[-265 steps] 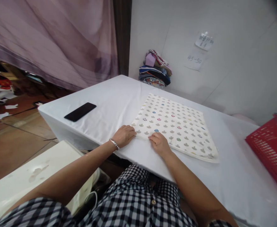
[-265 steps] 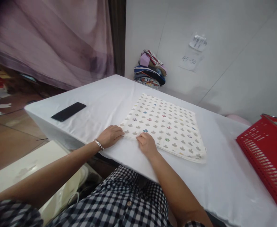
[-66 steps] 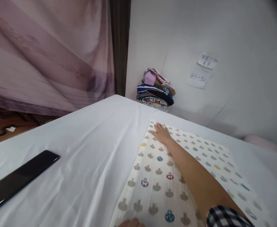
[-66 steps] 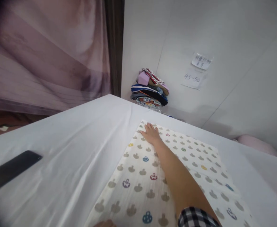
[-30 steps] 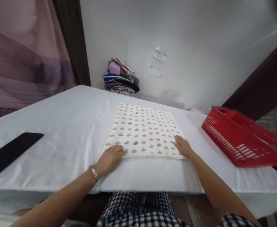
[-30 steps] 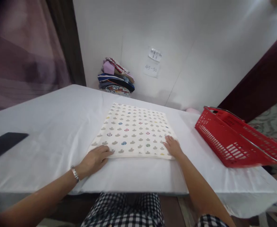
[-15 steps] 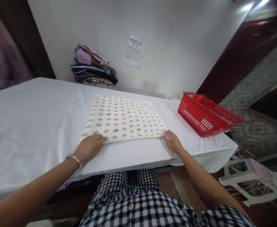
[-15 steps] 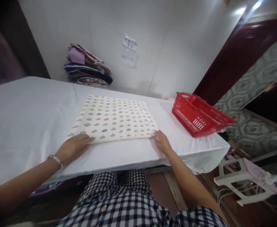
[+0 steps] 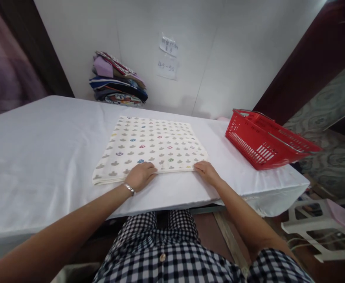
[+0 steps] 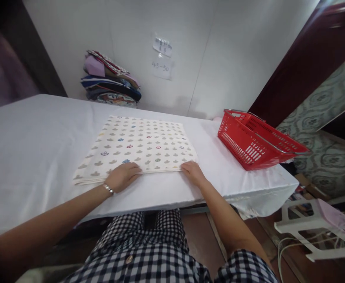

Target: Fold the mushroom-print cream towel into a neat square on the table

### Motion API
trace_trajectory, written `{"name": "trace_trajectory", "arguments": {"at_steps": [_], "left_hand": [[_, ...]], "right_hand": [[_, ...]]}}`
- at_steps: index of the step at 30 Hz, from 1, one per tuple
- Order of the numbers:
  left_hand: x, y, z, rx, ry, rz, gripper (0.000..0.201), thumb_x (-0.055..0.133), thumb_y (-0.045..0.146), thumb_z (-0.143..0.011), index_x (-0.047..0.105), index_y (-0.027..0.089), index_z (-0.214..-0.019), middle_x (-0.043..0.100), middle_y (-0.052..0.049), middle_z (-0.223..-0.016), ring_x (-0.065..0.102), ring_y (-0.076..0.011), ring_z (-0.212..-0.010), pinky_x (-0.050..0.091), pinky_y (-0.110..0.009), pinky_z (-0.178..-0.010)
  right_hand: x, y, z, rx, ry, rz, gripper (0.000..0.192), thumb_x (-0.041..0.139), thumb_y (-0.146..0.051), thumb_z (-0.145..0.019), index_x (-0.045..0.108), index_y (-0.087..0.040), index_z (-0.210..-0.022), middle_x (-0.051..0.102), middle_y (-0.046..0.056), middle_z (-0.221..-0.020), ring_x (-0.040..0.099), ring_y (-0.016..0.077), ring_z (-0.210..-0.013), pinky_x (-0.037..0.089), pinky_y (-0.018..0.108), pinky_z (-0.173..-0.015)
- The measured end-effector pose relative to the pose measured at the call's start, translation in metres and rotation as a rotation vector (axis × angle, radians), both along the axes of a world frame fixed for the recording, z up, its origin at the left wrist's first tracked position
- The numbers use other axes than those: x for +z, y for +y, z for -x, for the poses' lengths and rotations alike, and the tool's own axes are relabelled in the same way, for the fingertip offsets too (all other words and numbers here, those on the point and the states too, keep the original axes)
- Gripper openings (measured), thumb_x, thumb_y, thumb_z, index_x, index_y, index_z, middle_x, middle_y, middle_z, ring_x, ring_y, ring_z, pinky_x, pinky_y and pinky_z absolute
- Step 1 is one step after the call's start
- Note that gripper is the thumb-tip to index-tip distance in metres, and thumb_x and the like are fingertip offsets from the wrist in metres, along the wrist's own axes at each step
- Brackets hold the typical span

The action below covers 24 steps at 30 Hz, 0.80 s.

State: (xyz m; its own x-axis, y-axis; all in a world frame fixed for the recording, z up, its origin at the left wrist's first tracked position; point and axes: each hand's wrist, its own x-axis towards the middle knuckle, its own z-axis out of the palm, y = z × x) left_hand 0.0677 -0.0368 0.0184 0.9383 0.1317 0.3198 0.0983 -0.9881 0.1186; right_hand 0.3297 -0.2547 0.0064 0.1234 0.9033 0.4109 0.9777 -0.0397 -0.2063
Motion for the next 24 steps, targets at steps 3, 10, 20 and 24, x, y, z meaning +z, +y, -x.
{"name": "trace_trajectory", "arguments": {"at_steps": [3, 10, 20, 24], "left_hand": [[-0.002, -0.011, -0.026, 0.015, 0.029, 0.023, 0.022, 0.044, 0.03, -0.087, 0.064, 0.019, -0.088, 0.06, -0.005, -0.089, 0.052, -0.019, -0.083, 0.042, -0.032, -0.073], [-0.008, -0.018, -0.043, 0.061, 0.007, 0.033, 0.028, 0.039, 0.029, -0.089, 0.062, 0.017, -0.08, 0.059, -0.005, -0.083, 0.051, -0.0171, -0.079, 0.04, -0.031, -0.072], [-0.014, -0.017, -0.047, 0.047, -0.043, 0.048, 0.027, 0.035, 0.027, -0.091, 0.058, 0.017, -0.082, 0.057, -0.005, -0.083, 0.051, -0.016, -0.079, 0.041, -0.03, -0.074], [-0.017, -0.015, -0.045, -0.01, -0.058, 0.065, 0.024, 0.04, 0.034, -0.089, 0.059, 0.019, -0.088, 0.058, -0.005, -0.089, 0.051, -0.017, -0.081, 0.041, -0.031, -0.074]], "right_hand": [[-0.001, 0.01, 0.002, -0.002, 0.006, -0.006, 0.022, 0.048, -0.027, -0.088, 0.068, -0.023, -0.094, 0.066, 0.007, -0.096, 0.058, 0.0209, -0.088, 0.045, 0.036, -0.08], [-0.007, 0.009, 0.003, 0.011, -0.002, -0.013, 0.022, 0.049, -0.029, -0.087, 0.068, -0.022, -0.097, 0.062, 0.008, -0.096, 0.052, 0.0207, -0.088, 0.043, 0.036, -0.078], [-0.011, 0.011, 0.011, -0.096, 0.069, -0.113, 0.021, 0.043, -0.02, -0.089, 0.063, -0.018, -0.087, 0.062, 0.008, -0.09, 0.052, 0.0198, -0.085, 0.041, 0.035, -0.077], [-0.01, 0.008, 0.014, -0.091, 0.013, -0.111, 0.018, 0.044, -0.019, -0.088, 0.062, -0.018, -0.087, 0.062, 0.008, -0.091, 0.052, 0.0197, -0.086, 0.039, 0.035, -0.078]]}}
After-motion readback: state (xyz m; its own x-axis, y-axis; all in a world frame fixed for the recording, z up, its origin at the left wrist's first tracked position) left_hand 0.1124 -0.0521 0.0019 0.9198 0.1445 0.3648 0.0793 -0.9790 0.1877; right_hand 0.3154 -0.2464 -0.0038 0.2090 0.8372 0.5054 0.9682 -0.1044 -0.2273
